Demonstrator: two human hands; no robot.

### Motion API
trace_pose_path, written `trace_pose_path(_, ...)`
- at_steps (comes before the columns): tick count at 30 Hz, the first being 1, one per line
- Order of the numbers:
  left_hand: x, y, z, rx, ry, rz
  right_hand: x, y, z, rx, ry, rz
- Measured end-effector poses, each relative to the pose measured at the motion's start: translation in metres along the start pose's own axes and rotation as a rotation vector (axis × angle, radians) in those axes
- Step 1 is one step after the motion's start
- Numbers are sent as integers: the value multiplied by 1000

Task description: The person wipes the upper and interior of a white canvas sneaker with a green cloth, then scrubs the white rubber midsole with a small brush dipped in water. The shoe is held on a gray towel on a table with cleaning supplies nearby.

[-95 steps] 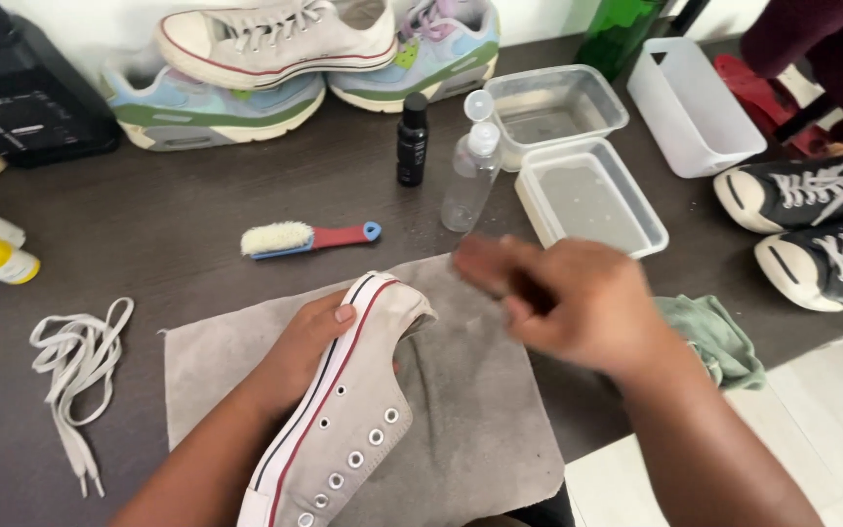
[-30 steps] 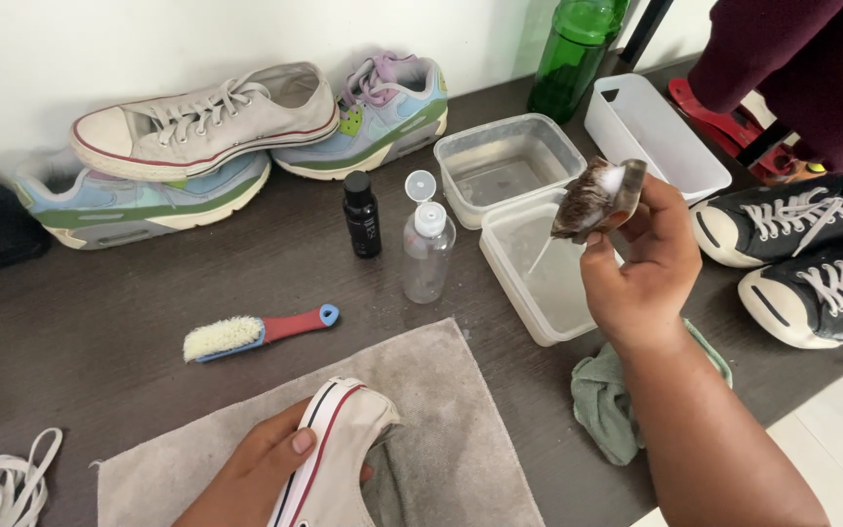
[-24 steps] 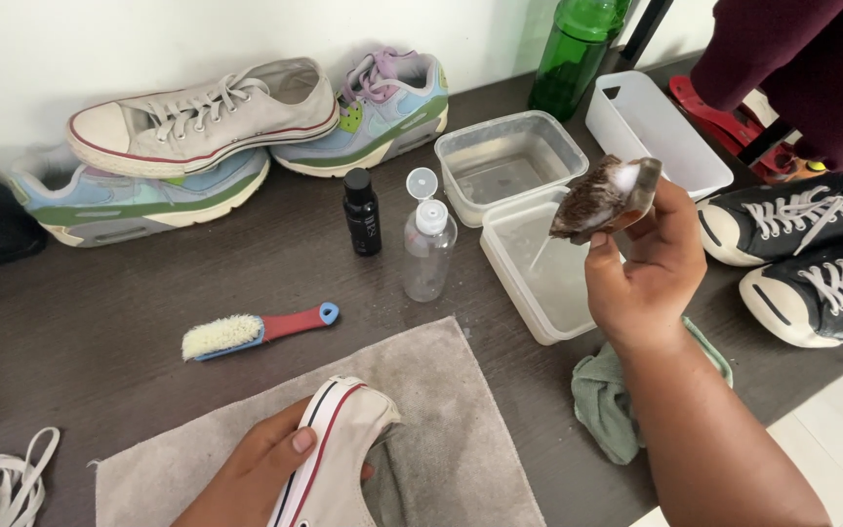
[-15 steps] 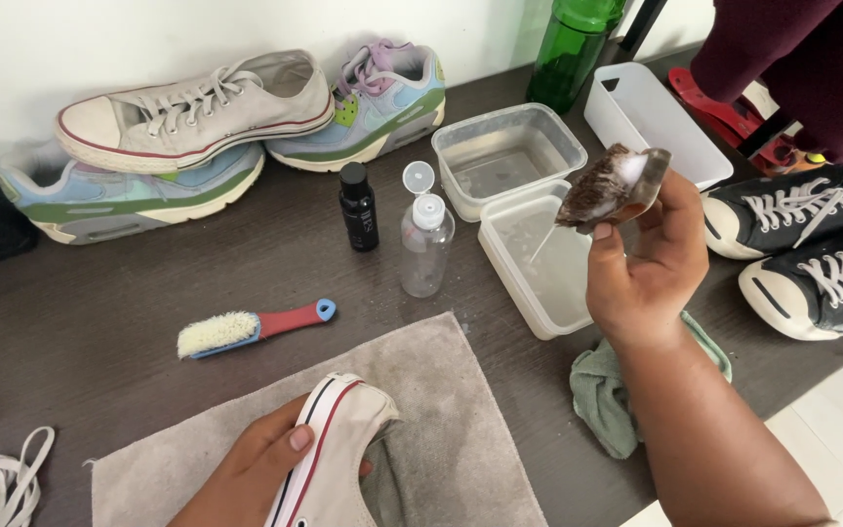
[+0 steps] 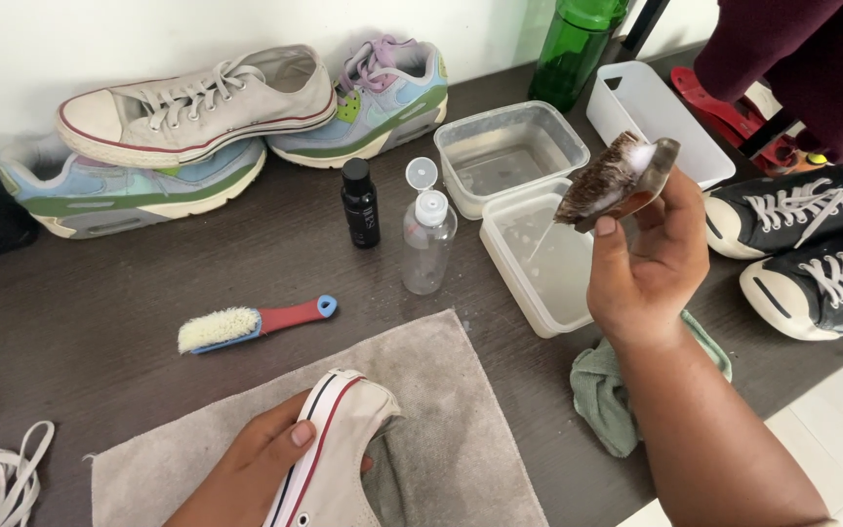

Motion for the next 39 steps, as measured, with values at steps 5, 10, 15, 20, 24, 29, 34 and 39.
trace_pose_path(5,3,0,1,-16,86,20,1,-1,4,-34,19,2)
trace_pose_path(10,-3,-2,3,-21,-39,-24,3,-3,7,-10,4,4)
trace_pose_path(15,-5,-5,4,23,-81,-4,2,-3,7,-15,31,8)
trace_pose_path(20,4,-4,5,43,141,79,2,-2,6,-20,17,15)
trace_pose_path(24,3,1,-4,35,-21,29,4,-3,10,-43,19,38)
trace_pose_path(29,3,-1,1,29,75,36,5,-4,11,-39,9,42)
trace_pose_path(34,6,0,2,44,120,68,4,-3,11,-32,35,39)
trace_pose_path(39,8,2,1,38,147,73,4,-3,12,-28,58,43)
Point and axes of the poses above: each hand's wrist, its own y-axis away from the middle knuckle, its own x-axis out of the palm, z = x × y, the point moved 8 cm from there along -y, towards the middle knuckle, and after that the axes turned 3 degrees about z, right-handed, at the moved point
